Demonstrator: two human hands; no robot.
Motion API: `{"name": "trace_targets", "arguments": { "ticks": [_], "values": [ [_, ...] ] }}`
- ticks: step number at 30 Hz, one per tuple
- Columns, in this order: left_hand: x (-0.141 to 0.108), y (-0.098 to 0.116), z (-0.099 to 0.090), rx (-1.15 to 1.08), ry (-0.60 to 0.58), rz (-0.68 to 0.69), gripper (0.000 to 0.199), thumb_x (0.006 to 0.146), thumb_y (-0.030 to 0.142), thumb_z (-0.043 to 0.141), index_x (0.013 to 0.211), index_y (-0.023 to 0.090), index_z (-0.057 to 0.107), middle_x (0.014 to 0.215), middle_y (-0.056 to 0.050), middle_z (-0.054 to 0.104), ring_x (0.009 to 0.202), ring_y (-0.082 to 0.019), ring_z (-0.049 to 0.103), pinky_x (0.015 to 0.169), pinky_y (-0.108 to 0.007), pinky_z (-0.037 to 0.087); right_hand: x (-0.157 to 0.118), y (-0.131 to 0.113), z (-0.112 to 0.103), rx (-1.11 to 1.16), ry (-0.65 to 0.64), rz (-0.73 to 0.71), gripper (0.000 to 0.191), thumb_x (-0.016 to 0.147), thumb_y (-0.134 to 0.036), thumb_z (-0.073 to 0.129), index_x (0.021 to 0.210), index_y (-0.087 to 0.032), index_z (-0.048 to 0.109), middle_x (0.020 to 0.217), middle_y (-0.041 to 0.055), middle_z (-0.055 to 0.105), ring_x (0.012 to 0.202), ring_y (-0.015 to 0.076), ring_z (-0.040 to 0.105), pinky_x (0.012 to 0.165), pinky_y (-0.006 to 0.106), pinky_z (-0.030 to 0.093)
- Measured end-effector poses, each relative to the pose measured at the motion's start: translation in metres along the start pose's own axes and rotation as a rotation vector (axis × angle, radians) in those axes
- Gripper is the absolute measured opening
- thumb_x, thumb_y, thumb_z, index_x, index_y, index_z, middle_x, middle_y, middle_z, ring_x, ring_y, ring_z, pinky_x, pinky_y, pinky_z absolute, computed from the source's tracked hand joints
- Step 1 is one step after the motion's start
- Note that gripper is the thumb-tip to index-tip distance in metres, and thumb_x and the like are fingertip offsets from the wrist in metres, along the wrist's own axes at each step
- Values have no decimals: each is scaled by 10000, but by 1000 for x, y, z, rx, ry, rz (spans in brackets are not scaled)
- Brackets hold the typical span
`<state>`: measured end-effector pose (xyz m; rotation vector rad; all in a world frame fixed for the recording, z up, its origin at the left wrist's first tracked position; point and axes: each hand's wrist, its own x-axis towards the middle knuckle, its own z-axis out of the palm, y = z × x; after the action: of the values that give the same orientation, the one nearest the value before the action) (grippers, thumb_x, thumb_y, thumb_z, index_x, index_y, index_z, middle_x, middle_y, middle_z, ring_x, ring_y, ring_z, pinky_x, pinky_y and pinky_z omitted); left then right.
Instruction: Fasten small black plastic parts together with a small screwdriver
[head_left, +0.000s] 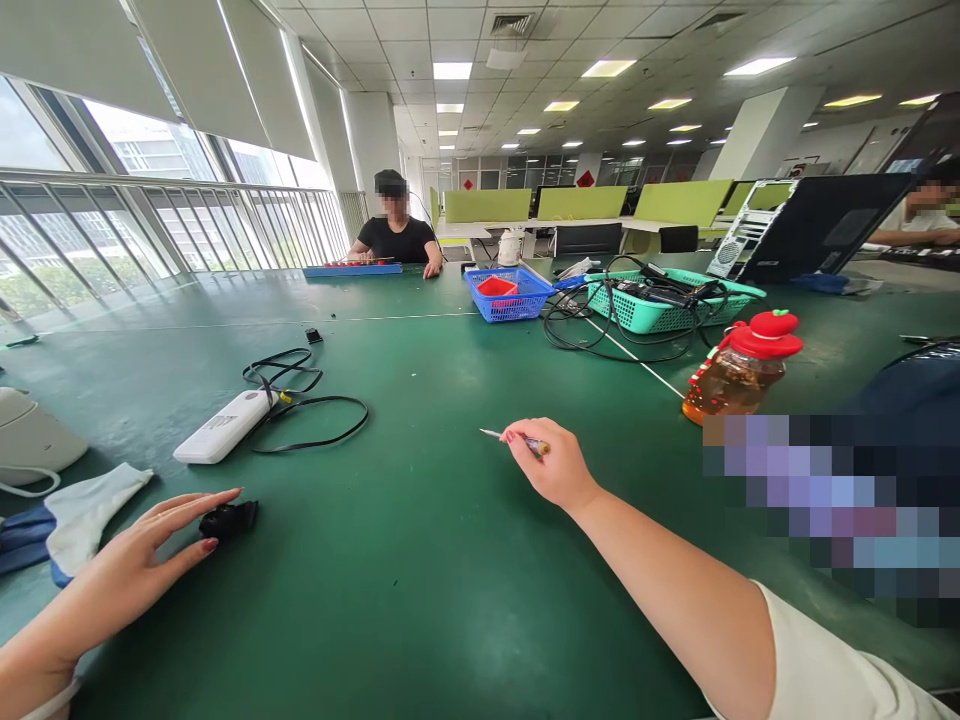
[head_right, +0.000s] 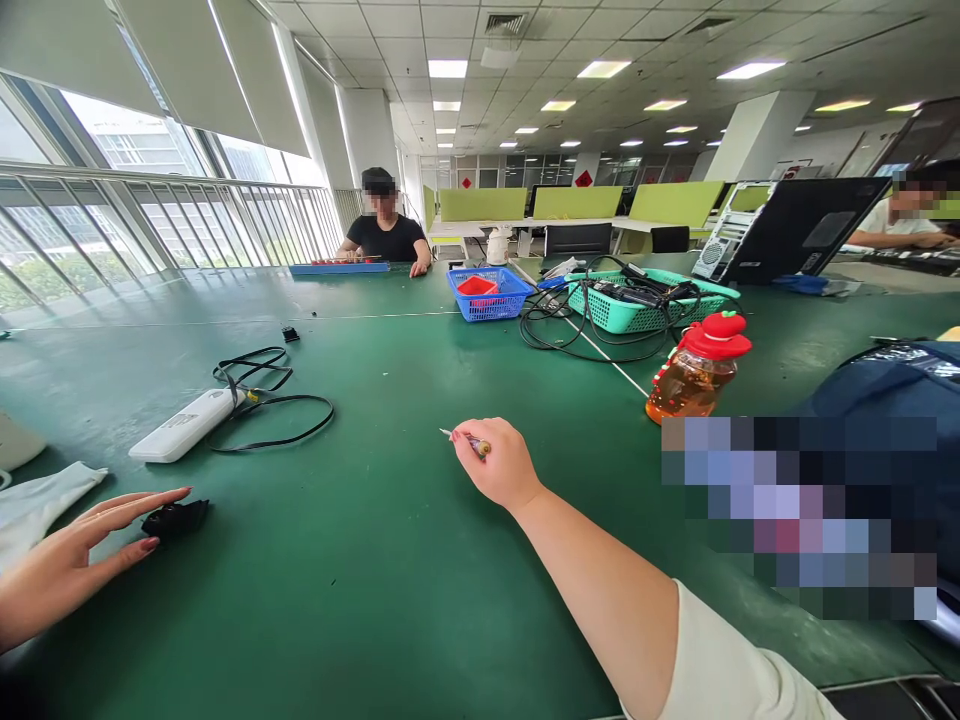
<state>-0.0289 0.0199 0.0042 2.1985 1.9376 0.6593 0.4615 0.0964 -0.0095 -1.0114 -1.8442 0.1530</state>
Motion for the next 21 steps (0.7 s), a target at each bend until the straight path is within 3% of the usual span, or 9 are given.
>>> {"name": "trace_targets", "arguments": {
  "ticks": [6,9,12,16,18,21],
  "values": [
    [5,17,-1,142,72,-130,260,821,582,565,1047,487,650,1012,158,712,1001,-217,654,948,-428,525,0,-2,0,11,-3,-18,214,925,-263,493,796,-240,663,773,10,731,729,174,646,699,309,513],
    [11,51,0,137,41,-73,318,810,592,576,1058,413,665,1040,101,722,1001,-236,644,942,-425,519,0,-4,-1,22,-13,-26,211,924,-257,492,800,-241,662,760,7,724,713,171,637,692,309,512],
    [22,103,8,-19,-115,97,368,828,560,589,1090,315,674,1110,1,714,996,-248,644,892,-370,529,0,-4,0,35,-24,-25,212,922,-260,491,799,-241,662,756,7,721,712,171,630,697,312,509],
    [54,174,38,-182,-350,387,346,846,500,617,1098,269,665,1102,-44,694,991,-225,630,887,-331,509,0,-4,1,46,-82,28,206,922,-289,492,819,-244,665,785,15,724,739,182,637,710,320,504],
    [76,201,60,-164,-354,444,322,836,466,650,1090,268,661,1085,-42,692,1010,-227,618,911,-345,492,1,-4,2,56,-134,80,195,920,-309,496,849,-247,667,827,18,728,770,186,648,715,316,502],
    [109,228,94,-77,-270,455,272,846,389,657,1088,264,653,1064,-40,706,1018,-246,617,955,-396,460,3,-2,3,52,-182,155,192,920,-329,496,883,-252,668,883,21,726,811,190,654,739,315,500]
  ]
}}
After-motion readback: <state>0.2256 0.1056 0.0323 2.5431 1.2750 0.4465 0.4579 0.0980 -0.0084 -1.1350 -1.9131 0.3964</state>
